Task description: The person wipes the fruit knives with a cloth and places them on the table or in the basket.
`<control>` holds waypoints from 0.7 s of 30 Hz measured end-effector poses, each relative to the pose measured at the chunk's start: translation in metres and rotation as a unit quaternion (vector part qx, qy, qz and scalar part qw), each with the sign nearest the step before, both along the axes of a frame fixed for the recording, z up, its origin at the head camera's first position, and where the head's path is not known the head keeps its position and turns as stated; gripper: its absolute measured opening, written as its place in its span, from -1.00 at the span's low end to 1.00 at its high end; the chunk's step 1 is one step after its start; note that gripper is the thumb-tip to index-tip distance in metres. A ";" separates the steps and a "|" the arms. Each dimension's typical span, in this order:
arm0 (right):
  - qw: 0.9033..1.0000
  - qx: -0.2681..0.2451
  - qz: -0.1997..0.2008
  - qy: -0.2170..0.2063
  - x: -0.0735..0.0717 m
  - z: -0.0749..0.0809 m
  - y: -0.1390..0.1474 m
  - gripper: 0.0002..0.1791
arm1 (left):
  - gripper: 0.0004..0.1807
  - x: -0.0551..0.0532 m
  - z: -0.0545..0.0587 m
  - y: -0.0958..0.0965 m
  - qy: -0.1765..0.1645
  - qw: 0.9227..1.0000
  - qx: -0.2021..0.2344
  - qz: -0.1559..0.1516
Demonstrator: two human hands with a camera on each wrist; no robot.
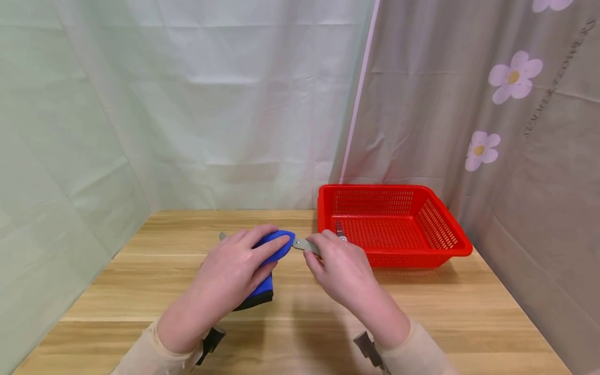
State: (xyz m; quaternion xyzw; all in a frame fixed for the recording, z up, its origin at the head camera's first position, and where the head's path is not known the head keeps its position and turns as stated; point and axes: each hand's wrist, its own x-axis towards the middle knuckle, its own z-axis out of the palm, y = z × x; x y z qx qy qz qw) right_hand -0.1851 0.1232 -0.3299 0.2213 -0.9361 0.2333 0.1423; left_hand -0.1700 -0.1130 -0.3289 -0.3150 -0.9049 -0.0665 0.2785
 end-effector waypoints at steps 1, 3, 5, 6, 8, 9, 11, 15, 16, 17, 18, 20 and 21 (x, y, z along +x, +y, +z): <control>1.000 -0.001 0.001 -0.002 0.000 0.000 0.000 -0.82 | -0.44 0.000 0.000 0.000 0.000 1.000 0.000 0.000; 1.000 -0.001 0.002 -0.002 0.000 0.000 0.000 -0.83 | -0.44 0.000 0.000 0.000 -0.001 1.000 0.001 0.001; 1.000 -0.001 0.003 0.000 -0.001 0.000 0.000 -0.84 | -0.44 0.000 0.000 0.000 -0.002 1.000 0.001 0.002; 1.000 0.000 0.004 0.002 -0.001 -0.001 0.000 -0.84 | -0.44 0.000 0.000 -0.001 -0.003 1.000 0.001 0.003; 1.000 0.001 0.005 0.008 -0.001 -0.001 0.000 -0.85 | -0.45 0.000 0.000 -0.001 -0.006 1.000 0.001 0.005; 1.000 0.001 0.005 0.011 -0.001 -0.001 0.000 -0.85 | -0.45 0.000 0.001 -0.001 -0.008 1.000 0.002 0.005; 1.000 0.001 0.005 0.014 -0.001 -0.002 0.000 -0.85 | -0.45 -0.001 0.001 -0.002 -0.010 1.000 0.002 0.005; 1.000 -0.001 0.004 0.011 -0.001 -0.001 0.001 -0.85 | -0.45 -0.003 0.001 -0.005 -0.016 1.000 0.003 0.009; 1.000 -0.001 0.004 0.010 -0.001 -0.001 0.001 -0.85 | -0.45 -0.003 0.001 -0.005 -0.017 1.000 0.002 0.012; 1.000 -0.001 0.003 0.008 -0.001 -0.001 0.001 -0.84 | -0.45 -0.004 0.001 -0.006 -0.018 1.000 0.001 0.015; 1.000 0.000 0.003 0.006 -0.001 -0.001 0.001 -0.84 | -0.45 -0.005 0.001 -0.007 -0.019 1.000 0.000 0.017; 1.000 0.000 0.002 0.004 -0.001 -0.001 0.001 -0.83 | -0.46 -0.006 0.001 -0.009 -0.019 1.000 -0.001 0.020; 1.000 0.000 0.001 0.003 -0.001 0.000 0.001 -0.83 | -0.46 -0.006 0.002 -0.009 -0.018 1.000 0.000 0.020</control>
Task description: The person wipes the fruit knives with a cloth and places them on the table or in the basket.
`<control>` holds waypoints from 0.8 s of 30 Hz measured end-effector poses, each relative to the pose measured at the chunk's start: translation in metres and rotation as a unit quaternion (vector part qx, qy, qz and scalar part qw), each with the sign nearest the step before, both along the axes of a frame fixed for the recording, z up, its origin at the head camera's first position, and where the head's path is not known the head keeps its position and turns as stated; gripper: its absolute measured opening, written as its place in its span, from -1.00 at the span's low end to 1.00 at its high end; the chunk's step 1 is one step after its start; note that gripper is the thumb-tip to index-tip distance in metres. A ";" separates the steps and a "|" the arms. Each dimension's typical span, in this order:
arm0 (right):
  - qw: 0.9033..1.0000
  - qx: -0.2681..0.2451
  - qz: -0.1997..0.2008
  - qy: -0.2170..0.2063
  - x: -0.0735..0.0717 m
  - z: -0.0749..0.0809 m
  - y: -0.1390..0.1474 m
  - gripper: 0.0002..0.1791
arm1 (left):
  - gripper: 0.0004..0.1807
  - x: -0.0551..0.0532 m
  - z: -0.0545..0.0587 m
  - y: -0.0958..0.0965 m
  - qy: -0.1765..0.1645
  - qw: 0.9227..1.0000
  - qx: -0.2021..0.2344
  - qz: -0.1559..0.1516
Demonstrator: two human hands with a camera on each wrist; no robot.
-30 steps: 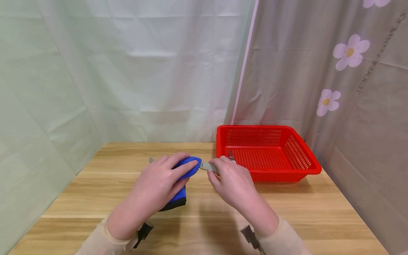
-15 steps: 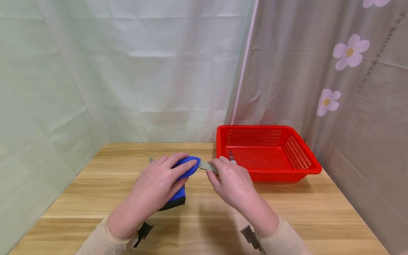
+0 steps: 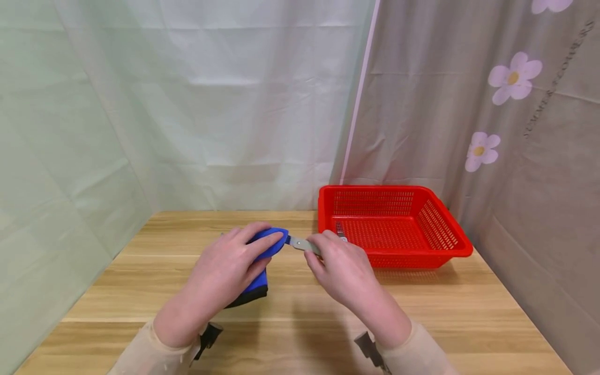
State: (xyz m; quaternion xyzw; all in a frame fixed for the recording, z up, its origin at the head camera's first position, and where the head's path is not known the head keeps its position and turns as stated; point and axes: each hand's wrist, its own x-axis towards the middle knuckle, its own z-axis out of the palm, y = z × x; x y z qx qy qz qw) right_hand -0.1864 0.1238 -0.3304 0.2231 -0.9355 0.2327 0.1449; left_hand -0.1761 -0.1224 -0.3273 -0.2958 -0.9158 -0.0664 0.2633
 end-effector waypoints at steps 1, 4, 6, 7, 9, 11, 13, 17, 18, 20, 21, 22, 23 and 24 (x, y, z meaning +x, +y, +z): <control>1.000 -0.001 -0.001 -0.001 0.000 0.000 0.000 -0.83 | -0.46 0.000 0.000 -0.001 0.002 1.000 0.001 0.000; 1.000 -0.004 -0.002 -0.005 0.000 0.001 0.000 -0.83 | -0.46 -0.001 0.001 -0.003 0.007 1.000 0.005 -0.002; 1.000 -0.005 -0.003 -0.008 0.000 0.001 0.000 -0.83 | -0.46 -0.002 0.001 -0.004 0.010 1.000 0.006 0.000; 1.000 -0.006 -0.003 -0.010 0.000 0.002 0.000 -0.83 | -0.46 -0.002 0.001 -0.005 0.010 1.000 0.006 0.002; 1.000 -0.007 -0.003 -0.011 0.000 0.002 0.000 -0.83 | -0.46 -0.003 0.000 -0.006 0.009 1.000 0.005 0.006; 1.000 -0.007 -0.004 -0.008 0.000 0.002 0.001 -0.83 | -0.46 -0.004 0.000 -0.008 0.009 1.000 0.005 0.008; 1.000 -0.007 -0.003 -0.003 0.000 0.002 0.001 -0.83 | -0.47 -0.004 -0.001 -0.009 0.012 1.000 0.005 0.010; 1.000 -0.008 -0.004 0.001 0.000 0.002 0.002 -0.84 | -0.47 -0.006 -0.001 -0.013 0.015 1.000 0.008 0.013; 1.000 -0.007 -0.004 0.001 0.000 0.002 0.002 -0.84 | -0.47 -0.006 -0.001 -0.014 0.016 1.000 0.010 0.013; 1.000 -0.007 -0.004 0.000 0.000 0.002 0.002 -0.85 | -0.47 -0.007 0.000 -0.015 0.016 1.000 0.014 0.012; 1.000 -0.008 -0.004 -0.001 0.001 0.002 0.002 -0.85 | -0.47 -0.007 0.000 -0.016 0.017 1.000 0.017 0.012; 1.000 -0.008 -0.004 -0.001 0.001 0.003 0.002 -0.85 | -0.47 -0.008 0.000 -0.017 0.018 1.000 0.019 0.012; 1.000 -0.008 -0.004 -0.002 0.001 0.003 0.003 -0.85 | -0.47 -0.008 0.000 -0.018 0.019 1.000 0.021 0.012; 1.000 -0.008 -0.004 -0.002 0.001 0.003 0.003 -0.85 | -0.47 -0.009 0.000 -0.018 0.019 0.999 0.021 0.013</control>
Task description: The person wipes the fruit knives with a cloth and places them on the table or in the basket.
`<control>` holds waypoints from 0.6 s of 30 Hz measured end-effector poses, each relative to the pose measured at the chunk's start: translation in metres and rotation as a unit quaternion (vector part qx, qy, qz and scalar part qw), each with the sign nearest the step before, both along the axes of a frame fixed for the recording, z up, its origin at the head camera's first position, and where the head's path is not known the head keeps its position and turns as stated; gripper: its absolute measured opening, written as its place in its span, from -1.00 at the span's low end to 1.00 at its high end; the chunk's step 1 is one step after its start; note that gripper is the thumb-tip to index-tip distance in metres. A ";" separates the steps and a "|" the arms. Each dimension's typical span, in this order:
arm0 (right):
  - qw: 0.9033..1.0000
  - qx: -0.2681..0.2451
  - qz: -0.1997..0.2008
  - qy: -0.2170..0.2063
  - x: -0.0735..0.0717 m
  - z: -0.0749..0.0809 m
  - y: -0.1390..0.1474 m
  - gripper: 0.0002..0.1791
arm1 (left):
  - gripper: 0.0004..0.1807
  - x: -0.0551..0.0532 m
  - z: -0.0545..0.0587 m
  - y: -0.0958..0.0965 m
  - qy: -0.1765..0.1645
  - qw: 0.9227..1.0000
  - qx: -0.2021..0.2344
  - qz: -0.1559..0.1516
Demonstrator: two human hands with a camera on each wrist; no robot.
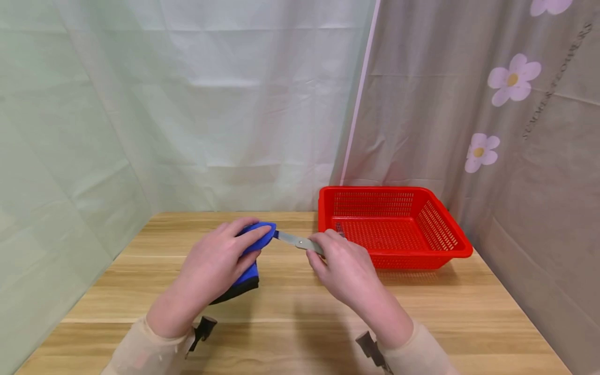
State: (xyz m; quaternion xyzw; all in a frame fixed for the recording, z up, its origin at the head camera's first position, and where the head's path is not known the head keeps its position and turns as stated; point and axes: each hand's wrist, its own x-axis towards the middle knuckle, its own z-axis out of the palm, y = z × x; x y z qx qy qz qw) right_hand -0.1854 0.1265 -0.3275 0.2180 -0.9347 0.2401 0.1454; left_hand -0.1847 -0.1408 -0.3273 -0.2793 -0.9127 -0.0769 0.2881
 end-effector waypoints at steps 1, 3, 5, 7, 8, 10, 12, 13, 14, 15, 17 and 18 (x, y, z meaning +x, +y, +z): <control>1.000 0.000 0.000 -0.001 0.000 0.000 0.000 -0.85 | -0.47 0.000 0.000 -0.001 -0.002 1.000 0.001 0.002; 1.000 0.000 0.000 -0.004 0.000 0.000 0.000 -0.84 | -0.47 -0.001 0.000 -0.002 -0.005 1.000 0.001 0.005; 1.000 0.001 -0.001 -0.004 0.000 0.000 0.000 -0.84 | -0.48 -0.002 0.000 -0.003 -0.008 1.000 0.001 0.008; 1.000 0.002 0.000 -0.004 0.000 0.001 0.000 -0.84 | -0.48 -0.003 0.000 -0.004 -0.012 1.000 0.002 0.009; 1.000 0.002 0.001 -0.003 0.000 0.001 0.001 -0.84 | -0.49 -0.003 0.000 -0.004 -0.014 1.000 0.001 0.010; 1.000 0.002 0.001 -0.001 0.000 0.001 0.001 -0.84 | -0.48 -0.004 0.001 -0.005 -0.018 1.000 0.001 0.013; 1.000 0.002 0.001 -0.001 0.000 0.001 0.001 -0.84 | -0.48 -0.005 0.001 -0.006 -0.023 1.000 0.001 0.015; 1.000 0.002 0.002 -0.001 0.000 0.001 0.001 -0.84 | -0.48 -0.005 0.001 -0.007 -0.024 1.000 0.000 0.017; 1.000 0.002 0.001 -0.001 0.000 0.001 0.001 -0.84 | -0.48 -0.005 0.001 -0.007 -0.026 1.000 0.000 0.018; 1.000 0.002 0.001 -0.001 0.000 0.001 0.001 -0.84 | -0.48 -0.006 0.001 -0.008 -0.027 0.999 0.000 0.019; 1.000 0.002 0.002 0.000 0.000 0.001 0.002 -0.84 | -0.48 -0.006 0.001 -0.009 -0.029 0.999 0.001 0.020; 1.000 0.002 0.002 0.001 0.000 0.001 0.002 -0.84 | -0.48 -0.007 0.001 -0.009 -0.029 0.999 0.001 0.021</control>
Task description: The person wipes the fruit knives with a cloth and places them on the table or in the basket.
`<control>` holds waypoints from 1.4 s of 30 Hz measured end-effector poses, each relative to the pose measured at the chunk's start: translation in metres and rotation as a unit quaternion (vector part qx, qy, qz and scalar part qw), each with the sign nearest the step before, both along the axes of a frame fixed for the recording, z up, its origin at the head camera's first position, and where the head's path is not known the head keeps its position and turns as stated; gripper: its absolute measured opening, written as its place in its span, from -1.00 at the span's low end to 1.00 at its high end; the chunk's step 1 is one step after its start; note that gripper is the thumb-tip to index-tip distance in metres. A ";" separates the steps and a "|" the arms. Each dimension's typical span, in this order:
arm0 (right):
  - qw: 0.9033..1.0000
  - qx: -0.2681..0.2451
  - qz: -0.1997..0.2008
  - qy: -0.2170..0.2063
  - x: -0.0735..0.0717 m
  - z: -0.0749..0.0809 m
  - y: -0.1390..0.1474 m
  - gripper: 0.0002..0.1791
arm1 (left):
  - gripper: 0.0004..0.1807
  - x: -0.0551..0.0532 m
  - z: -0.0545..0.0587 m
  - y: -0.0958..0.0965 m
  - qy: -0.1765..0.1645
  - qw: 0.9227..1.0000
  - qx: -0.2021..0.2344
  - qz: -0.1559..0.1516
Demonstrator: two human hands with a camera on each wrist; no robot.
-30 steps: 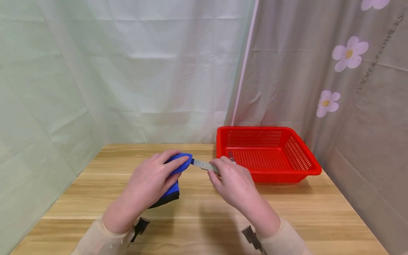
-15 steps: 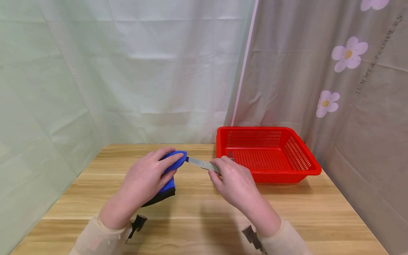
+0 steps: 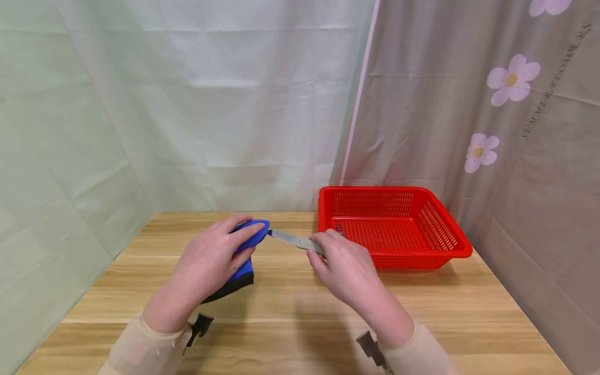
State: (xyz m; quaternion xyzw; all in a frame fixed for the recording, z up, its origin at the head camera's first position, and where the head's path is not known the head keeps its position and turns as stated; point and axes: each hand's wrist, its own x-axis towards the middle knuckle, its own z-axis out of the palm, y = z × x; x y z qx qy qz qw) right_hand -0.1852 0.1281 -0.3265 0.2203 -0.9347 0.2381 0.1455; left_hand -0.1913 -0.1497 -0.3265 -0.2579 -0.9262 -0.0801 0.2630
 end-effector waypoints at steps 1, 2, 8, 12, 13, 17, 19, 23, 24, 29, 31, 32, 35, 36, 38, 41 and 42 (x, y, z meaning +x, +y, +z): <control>1.000 0.000 0.000 0.001 0.000 0.000 0.000 -0.84 | -0.48 0.000 0.000 0.000 -0.001 1.000 0.001 0.000; 1.000 -0.001 0.000 0.002 0.000 0.000 0.000 -0.84 | -0.49 -0.001 0.000 -0.001 0.000 1.000 0.002 0.000; 1.000 -0.004 0.000 0.013 0.000 -0.001 0.001 -0.86 | -0.49 -0.003 -0.001 -0.004 -0.002 1.000 0.010 0.000; 1.000 -0.005 0.000 0.021 0.000 -0.001 0.001 -0.87 | -0.50 -0.003 -0.001 -0.006 -0.001 1.000 0.017 0.000; 1.000 -0.005 -0.001 0.022 0.000 -0.001 0.001 -0.87 | -0.50 -0.003 0.000 -0.006 0.000 1.000 0.018 -0.001; 1.000 -0.009 0.002 0.029 -0.001 -0.001 0.002 -0.86 | -0.51 -0.002 0.001 -0.007 0.001 1.000 0.024 0.000; 0.999 -0.011 0.004 0.030 -0.002 -0.001 0.002 -0.85 | -0.50 -0.002 0.001 -0.007 0.000 1.000 0.025 0.003; 1.000 -0.010 0.006 0.027 -0.003 0.000 0.003 -0.82 | -0.49 -0.001 0.002 -0.007 -0.001 1.000 0.026 0.003; 1.000 -0.010 0.006 0.026 -0.004 0.000 0.003 -0.82 | -0.49 -0.001 0.002 -0.007 -0.001 1.000 0.026 0.002; 1.000 -0.006 0.000 0.020 -0.005 0.001 0.003 -0.80 | -0.50 0.000 0.003 -0.006 0.008 1.000 0.030 -0.003; 1.000 -0.007 -0.003 0.016 -0.005 0.001 0.003 -0.80 | -0.49 0.000 0.004 -0.005 0.012 0.999 0.030 -0.007; 1.000 -0.007 -0.004 0.014 -0.005 0.001 0.004 -0.80 | -0.49 0.000 0.004 -0.005 0.014 0.999 0.029 -0.009; 1.000 -0.007 -0.005 0.011 -0.005 0.001 0.004 -0.82 | -0.49 0.002 0.004 -0.004 0.018 0.999 0.030 -0.013; 1.000 -0.007 -0.005 0.010 -0.005 0.001 0.004 -0.83 | -0.49 0.002 0.005 -0.004 0.018 0.999 0.030 -0.014; 1.000 -0.006 -0.006 0.012 -0.005 0.001 0.005 -0.84 | -0.49 0.003 0.005 -0.003 0.019 0.999 0.032 -0.014; 1.000 -0.005 -0.008 0.016 -0.004 0.001 0.005 -0.85 | -0.49 0.003 0.005 -0.003 0.019 0.999 0.035 -0.016; 1.000 -0.003 -0.009 0.017 -0.004 0.001 0.005 -0.85 | -0.49 0.003 0.006 -0.003 0.019 0.999 0.035 -0.017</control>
